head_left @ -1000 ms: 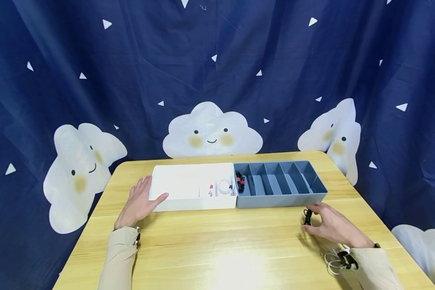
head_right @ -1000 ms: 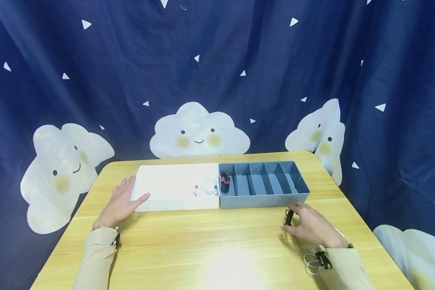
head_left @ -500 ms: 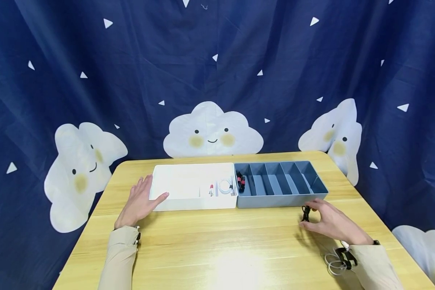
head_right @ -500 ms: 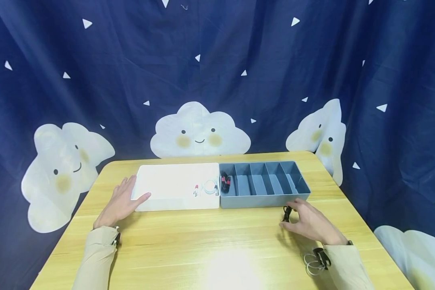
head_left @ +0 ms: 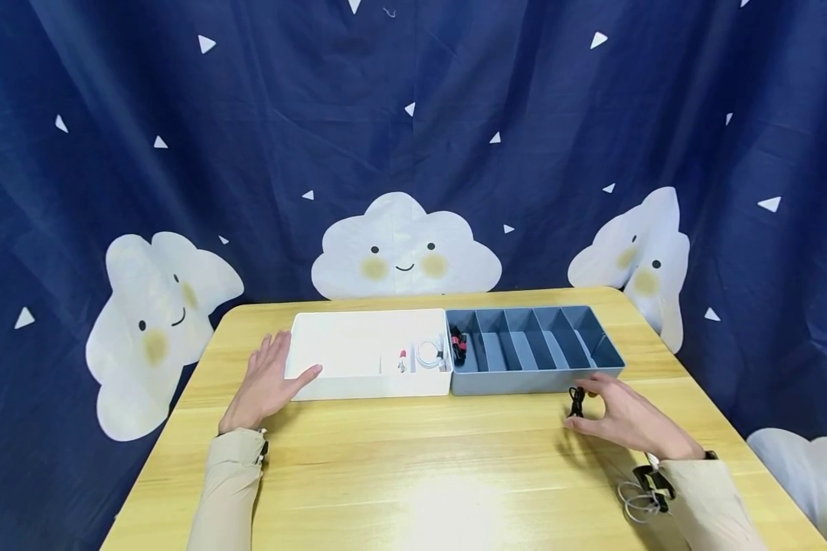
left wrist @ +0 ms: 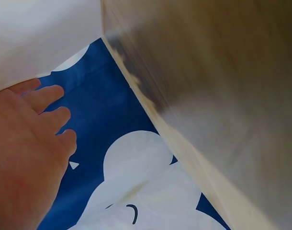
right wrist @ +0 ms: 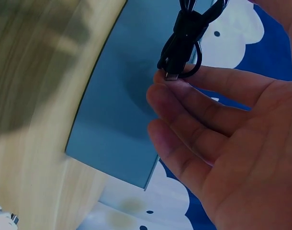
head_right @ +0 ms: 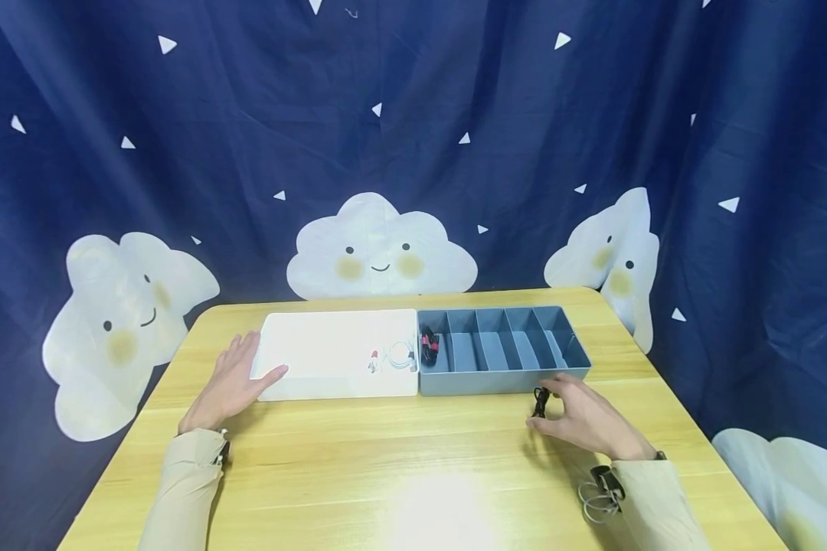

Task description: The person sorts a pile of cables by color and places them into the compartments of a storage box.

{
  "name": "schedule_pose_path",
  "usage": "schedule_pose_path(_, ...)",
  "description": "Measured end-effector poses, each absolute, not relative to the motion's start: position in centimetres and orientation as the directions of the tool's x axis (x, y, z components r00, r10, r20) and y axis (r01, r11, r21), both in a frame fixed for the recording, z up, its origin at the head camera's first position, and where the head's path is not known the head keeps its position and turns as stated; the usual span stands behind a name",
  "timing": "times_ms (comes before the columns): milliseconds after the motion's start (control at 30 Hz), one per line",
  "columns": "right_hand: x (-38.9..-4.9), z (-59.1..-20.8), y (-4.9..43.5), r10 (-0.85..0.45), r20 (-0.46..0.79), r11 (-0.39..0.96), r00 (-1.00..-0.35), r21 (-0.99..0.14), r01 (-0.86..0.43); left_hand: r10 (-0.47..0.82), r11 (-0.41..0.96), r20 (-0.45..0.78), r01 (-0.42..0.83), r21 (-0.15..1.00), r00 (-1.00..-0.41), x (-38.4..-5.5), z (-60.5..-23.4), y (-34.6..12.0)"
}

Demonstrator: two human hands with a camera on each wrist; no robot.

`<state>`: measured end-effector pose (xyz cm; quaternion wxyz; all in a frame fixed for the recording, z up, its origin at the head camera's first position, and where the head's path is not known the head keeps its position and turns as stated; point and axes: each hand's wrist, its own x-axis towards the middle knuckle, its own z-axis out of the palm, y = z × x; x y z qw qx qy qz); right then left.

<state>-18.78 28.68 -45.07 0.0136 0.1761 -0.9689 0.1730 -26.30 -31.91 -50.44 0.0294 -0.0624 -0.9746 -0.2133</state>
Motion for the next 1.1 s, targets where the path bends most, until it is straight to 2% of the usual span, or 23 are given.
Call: schedule_pose_path(1100, -20.0, -44.0, 27.8, -0.374, 0.097, 0.858, -0.922, -0.342, -0.384, 0.114, 0.918, 0.104, 0.145, 0.368, -0.988, -26.3, -50.1, -31.7)
